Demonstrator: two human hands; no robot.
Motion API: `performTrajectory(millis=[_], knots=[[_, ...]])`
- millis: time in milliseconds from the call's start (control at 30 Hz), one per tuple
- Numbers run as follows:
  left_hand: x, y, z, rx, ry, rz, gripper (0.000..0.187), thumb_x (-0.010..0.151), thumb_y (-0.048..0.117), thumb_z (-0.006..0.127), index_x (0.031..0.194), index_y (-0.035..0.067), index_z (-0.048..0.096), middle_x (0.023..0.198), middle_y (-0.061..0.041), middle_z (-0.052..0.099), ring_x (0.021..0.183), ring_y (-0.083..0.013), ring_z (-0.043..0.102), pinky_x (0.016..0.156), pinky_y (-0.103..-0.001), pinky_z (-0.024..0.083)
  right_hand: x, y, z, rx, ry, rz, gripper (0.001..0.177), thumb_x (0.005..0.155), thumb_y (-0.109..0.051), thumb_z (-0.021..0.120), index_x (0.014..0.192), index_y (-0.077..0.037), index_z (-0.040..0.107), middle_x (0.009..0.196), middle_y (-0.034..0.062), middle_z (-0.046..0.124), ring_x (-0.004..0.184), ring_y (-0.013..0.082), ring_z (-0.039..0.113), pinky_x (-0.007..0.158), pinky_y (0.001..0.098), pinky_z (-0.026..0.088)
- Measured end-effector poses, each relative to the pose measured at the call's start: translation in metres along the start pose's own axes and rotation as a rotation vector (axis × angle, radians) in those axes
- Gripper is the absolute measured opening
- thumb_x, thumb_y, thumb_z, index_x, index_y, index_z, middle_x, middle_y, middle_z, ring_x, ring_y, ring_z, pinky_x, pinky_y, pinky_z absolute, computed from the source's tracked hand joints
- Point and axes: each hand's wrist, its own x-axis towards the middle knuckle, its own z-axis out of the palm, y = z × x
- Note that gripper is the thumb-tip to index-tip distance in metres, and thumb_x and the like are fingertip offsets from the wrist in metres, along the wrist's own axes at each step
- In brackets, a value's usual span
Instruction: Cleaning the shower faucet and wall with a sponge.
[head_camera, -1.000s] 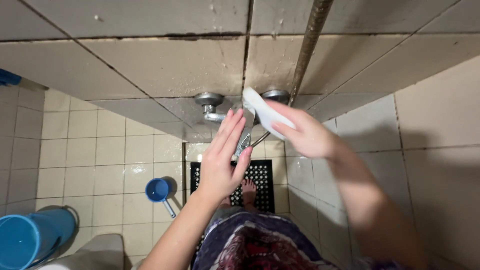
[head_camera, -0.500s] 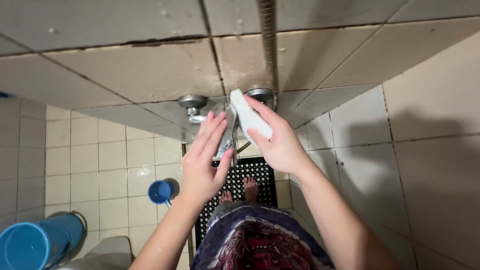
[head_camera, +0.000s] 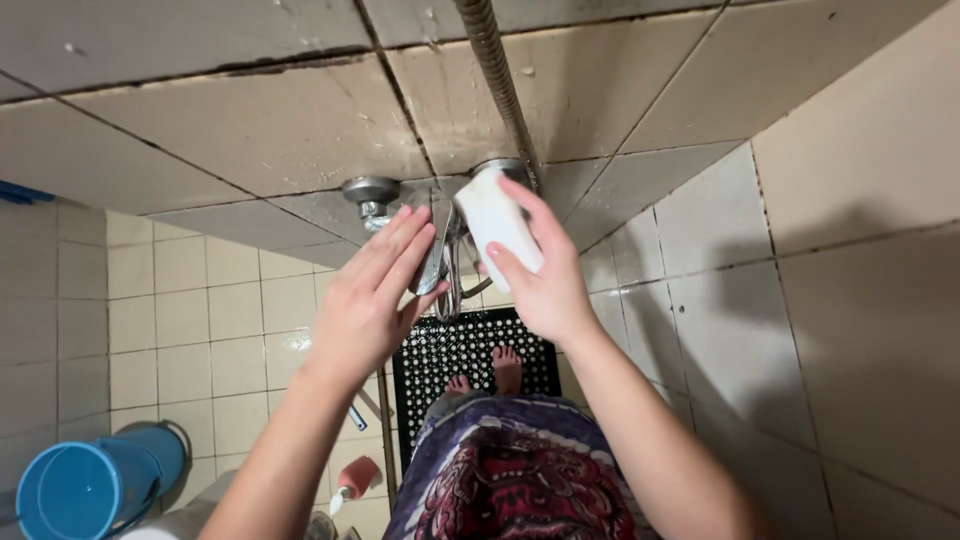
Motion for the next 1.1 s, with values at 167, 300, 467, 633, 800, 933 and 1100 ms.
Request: performTrajectory(millis=[167, 300, 467, 633, 800, 933, 1100], knots=[[-0.001, -0.005, -0.009, 0.013, -0.021, 0.081, 0.057, 0.087, 0.025, 0.082, 0.133, -0.001, 0.062, 0.145, -0.015, 0.060, 0.137, -0.0322, 0.057, 0.111, -0.042, 0.050, -0.022, 0.022, -0.013, 0.162, 0.084, 0.021, 0.068, 0.095, 0.003, 0.054, 0.158, -0.011, 0.032, 0.137, 0.0160, 0.063, 0.106, 0.0252, 0.071, 0.085, 0.0339, 0.060], [0.001, -0.002, -0.013, -0.033, -0.026, 0.082, 0.056, 0.087, 0.028, 0.081, 0.132, -0.001, 0.064, 0.144, -0.016, 0.060, 0.137, -0.0319, 0.056, 0.111, -0.043, 0.050, -0.031, 0.033, -0.028, 0.527, 0.084, 0.166, 0.054, 0.106, -0.022, 0.044, 0.158, -0.007, 0.037, 0.143, 0.0167, 0.058, 0.109, 0.0257, 0.067, 0.087, 0.0363, 0.055], [-0.001, 0.003, -0.011, -0.059, -0.011, 0.038, 0.052, 0.087, 0.024, 0.079, 0.131, 0.000, 0.065, 0.144, -0.015, 0.061, 0.138, -0.0320, 0.056, 0.110, -0.042, 0.050, -0.028, 0.025, -0.036, 0.606, -0.042, 0.122, 0.064, 0.095, -0.018, 0.052, 0.155, -0.011, 0.031, 0.146, 0.0188, 0.054, 0.112, 0.0243, 0.063, 0.094, 0.0375, 0.051], [0.006, 0.012, -0.008, -0.065, 0.020, -0.030, 0.045, 0.087, 0.023, 0.078, 0.124, 0.000, 0.067, 0.139, -0.015, 0.064, 0.134, -0.0311, 0.059, 0.108, -0.041, 0.051, -0.004, 0.051, -0.029, 0.008, 0.195, 0.041, 0.058, 0.094, -0.012, 0.067, 0.146, -0.006, 0.043, 0.139, 0.0264, 0.056, 0.104, 0.0268, 0.056, 0.087, 0.0417, 0.048], [0.008, 0.018, -0.001, -0.048, 0.067, -0.127, 0.035, 0.089, 0.019, 0.077, 0.118, 0.000, 0.070, 0.132, -0.014, 0.069, 0.129, -0.0289, 0.063, 0.104, -0.038, 0.053, 0.009, 0.006, 0.003, -1.364, 0.052, -0.644, 0.056, 0.080, -0.017, 0.072, 0.136, -0.012, 0.067, 0.149, 0.0017, 0.054, 0.105, 0.0304, 0.056, 0.091, 0.0440, 0.047], [0.003, 0.015, 0.000, -0.069, 0.089, -0.141, 0.036, 0.089, 0.018, 0.077, 0.120, 0.001, 0.070, 0.134, -0.014, 0.068, 0.130, -0.0295, 0.063, 0.104, -0.038, 0.053, 0.013, 0.014, 0.004, -1.448, 0.008, -0.666, 0.051, 0.084, -0.021, 0.073, 0.132, -0.006, 0.067, 0.149, 0.0026, 0.055, 0.105, 0.0315, 0.055, 0.086, 0.0439, 0.047], [0.003, 0.020, 0.005, -0.125, 0.122, -0.187, 0.034, 0.088, 0.015, 0.076, 0.119, 0.001, 0.070, 0.135, -0.013, 0.068, 0.132, -0.0293, 0.062, 0.105, -0.038, 0.054, 0.003, 0.014, -0.004, -1.216, 0.046, -0.673, 0.045, 0.090, -0.021, 0.068, 0.132, -0.006, 0.067, 0.145, 0.0052, 0.063, 0.102, 0.0298, 0.060, 0.096, 0.0427, 0.050]])
